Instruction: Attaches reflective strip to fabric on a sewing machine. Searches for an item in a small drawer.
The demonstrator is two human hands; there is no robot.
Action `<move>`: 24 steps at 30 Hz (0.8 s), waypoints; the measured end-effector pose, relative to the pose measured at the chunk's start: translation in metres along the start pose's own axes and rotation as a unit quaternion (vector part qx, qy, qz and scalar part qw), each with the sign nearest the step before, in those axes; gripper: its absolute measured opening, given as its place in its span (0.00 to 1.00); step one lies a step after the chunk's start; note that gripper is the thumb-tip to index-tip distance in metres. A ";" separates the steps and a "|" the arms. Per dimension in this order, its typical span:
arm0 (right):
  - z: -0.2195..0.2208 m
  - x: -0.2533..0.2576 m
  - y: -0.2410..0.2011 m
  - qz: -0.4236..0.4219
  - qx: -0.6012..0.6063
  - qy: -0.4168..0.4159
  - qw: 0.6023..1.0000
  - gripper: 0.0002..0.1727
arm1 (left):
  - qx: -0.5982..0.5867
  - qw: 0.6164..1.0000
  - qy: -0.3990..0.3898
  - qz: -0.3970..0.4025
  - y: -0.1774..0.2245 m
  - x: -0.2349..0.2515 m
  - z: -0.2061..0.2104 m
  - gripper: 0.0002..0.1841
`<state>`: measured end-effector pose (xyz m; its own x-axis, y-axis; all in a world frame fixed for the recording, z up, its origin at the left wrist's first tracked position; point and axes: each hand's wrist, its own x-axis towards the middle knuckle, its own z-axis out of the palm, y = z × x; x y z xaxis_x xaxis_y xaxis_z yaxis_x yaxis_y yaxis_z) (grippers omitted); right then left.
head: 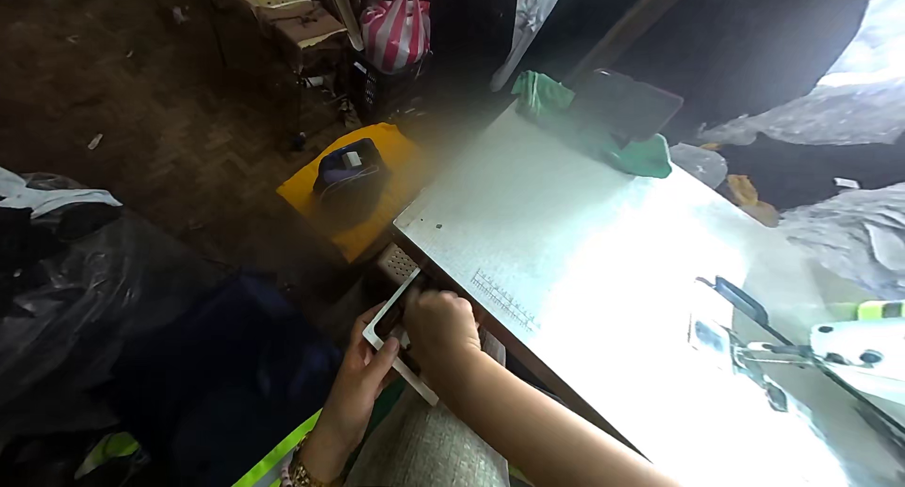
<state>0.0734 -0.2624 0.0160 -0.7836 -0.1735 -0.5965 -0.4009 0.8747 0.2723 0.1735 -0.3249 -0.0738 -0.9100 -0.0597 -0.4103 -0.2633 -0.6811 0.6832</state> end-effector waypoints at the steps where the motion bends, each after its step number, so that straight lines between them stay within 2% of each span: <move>1: 0.003 0.003 -0.003 0.003 0.002 -0.003 1.000 0.18 | 0.002 1.000 -0.002 -0.001 0.000 0.000 0.000 0.35; 6: 0.001 0.013 -0.010 0.017 0.018 -0.068 0.997 0.15 | 0.006 1.000 0.006 -0.001 0.001 -0.001 0.000 0.35; 8: 0.002 0.011 -0.008 0.009 0.002 -0.053 0.999 0.18 | 0.006 1.000 0.006 0.001 0.002 -0.001 0.002 0.35; 11: 0.011 0.008 -0.001 -0.022 -0.024 0.022 0.999 0.24 | 0.009 1.000 0.007 -0.002 0.004 -0.001 0.001 0.35; 14: 0.011 0.010 0.004 -0.034 -0.017 -0.002 0.999 0.24 | 0.011 1.000 0.006 0.002 0.000 0.000 -0.001 0.38; 17: 0.000 0.013 -0.002 -0.017 0.000 -0.081 0.997 0.24 | 0.002 1.000 0.004 0.007 -0.001 0.001 -0.001 0.37; 20: 0.007 0.018 -0.009 0.014 0.011 -0.064 0.998 0.24 | -0.006 1.000 -0.004 0.013 -0.001 0.001 -0.002 0.37; 24: 0.006 0.019 -0.011 0.057 0.037 -0.078 0.995 0.30 | -0.001 1.000 0.004 0.006 -0.001 0.002 -0.002 0.37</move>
<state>0.0656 -0.2724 -0.0027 -0.7364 -0.0031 -0.6766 -0.2721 0.9169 0.2919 0.1729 -0.3260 -0.0763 -0.9106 -0.0736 -0.4066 -0.2515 -0.6819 0.6868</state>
